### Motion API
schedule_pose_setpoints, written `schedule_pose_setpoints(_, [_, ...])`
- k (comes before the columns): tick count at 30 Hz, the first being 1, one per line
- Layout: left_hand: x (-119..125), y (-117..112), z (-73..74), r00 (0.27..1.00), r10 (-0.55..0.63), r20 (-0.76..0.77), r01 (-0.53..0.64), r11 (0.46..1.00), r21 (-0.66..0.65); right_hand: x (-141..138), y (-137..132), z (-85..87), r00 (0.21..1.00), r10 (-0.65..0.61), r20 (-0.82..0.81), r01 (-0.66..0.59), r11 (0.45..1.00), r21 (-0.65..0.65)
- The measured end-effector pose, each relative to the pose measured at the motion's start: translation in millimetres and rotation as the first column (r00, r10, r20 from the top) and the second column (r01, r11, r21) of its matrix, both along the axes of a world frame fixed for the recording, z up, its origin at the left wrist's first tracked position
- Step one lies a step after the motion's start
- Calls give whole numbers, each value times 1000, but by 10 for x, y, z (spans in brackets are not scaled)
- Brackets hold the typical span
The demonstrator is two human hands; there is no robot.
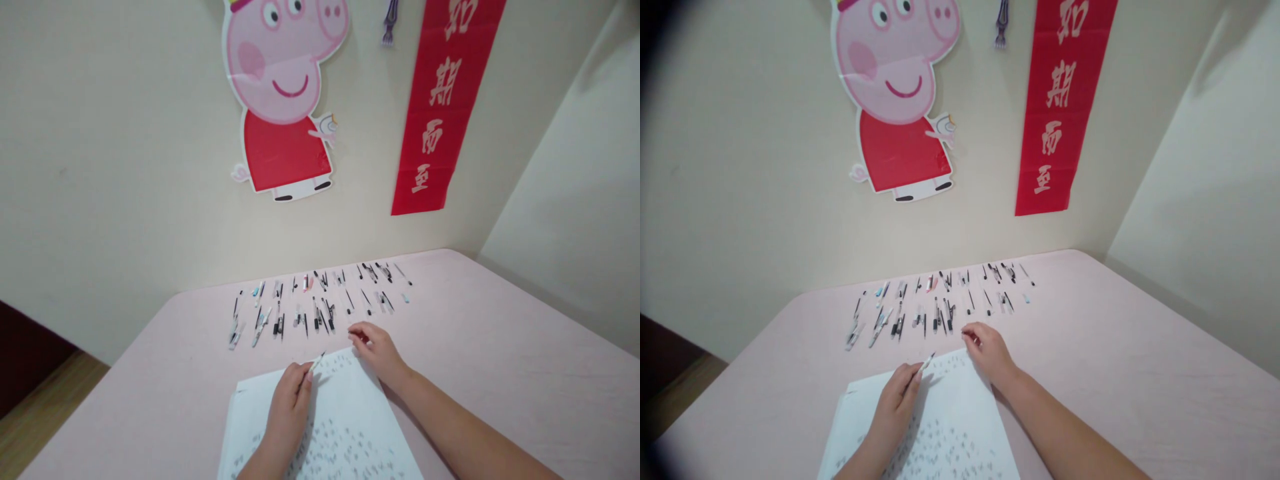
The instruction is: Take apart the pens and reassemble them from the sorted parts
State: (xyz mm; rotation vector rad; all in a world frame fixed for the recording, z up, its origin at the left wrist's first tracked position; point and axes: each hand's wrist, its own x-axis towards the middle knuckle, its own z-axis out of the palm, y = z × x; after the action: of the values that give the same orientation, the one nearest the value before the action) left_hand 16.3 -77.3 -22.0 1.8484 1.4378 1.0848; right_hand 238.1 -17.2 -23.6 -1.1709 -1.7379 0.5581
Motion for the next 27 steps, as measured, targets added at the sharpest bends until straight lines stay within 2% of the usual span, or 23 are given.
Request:
schedule_pose_setpoints(3, [-15, 2, 12, 998, -4, -55, 5, 1000, 14, -171, -129, 58, 991, 128, -43, -130, 991, -39])
schedule_pose_setpoints(6, [-24, -8, 31, 995, -18, -103, 21, 999, 26, -253, -188, 73, 975, 174, -138, -191, 973, -127])
schedule_pose_setpoints(10, [-22, -26, 48, 991, -30, -131, 33, 999, 15, -291, -188, 23, 940, 156, -303, -246, 926, -285])
schedule_pose_setpoints(13, [-18, -28, 46, 990, -37, -138, 37, 999, 0, -300, -176, -9, 914, 129, -386, -273, 897, -347])
schedule_pose_setpoints(18, [-13, -12, 20, 988, -42, -151, 40, 999, -16, -312, -177, -24, 897, 137, -420, -304, 882, -360])
schedule_pose_setpoints(27, [7, -46, 31, 983, -46, -175, 48, 999, 5, -332, -193, -44, 905, 177, -387, -323, 877, -356])
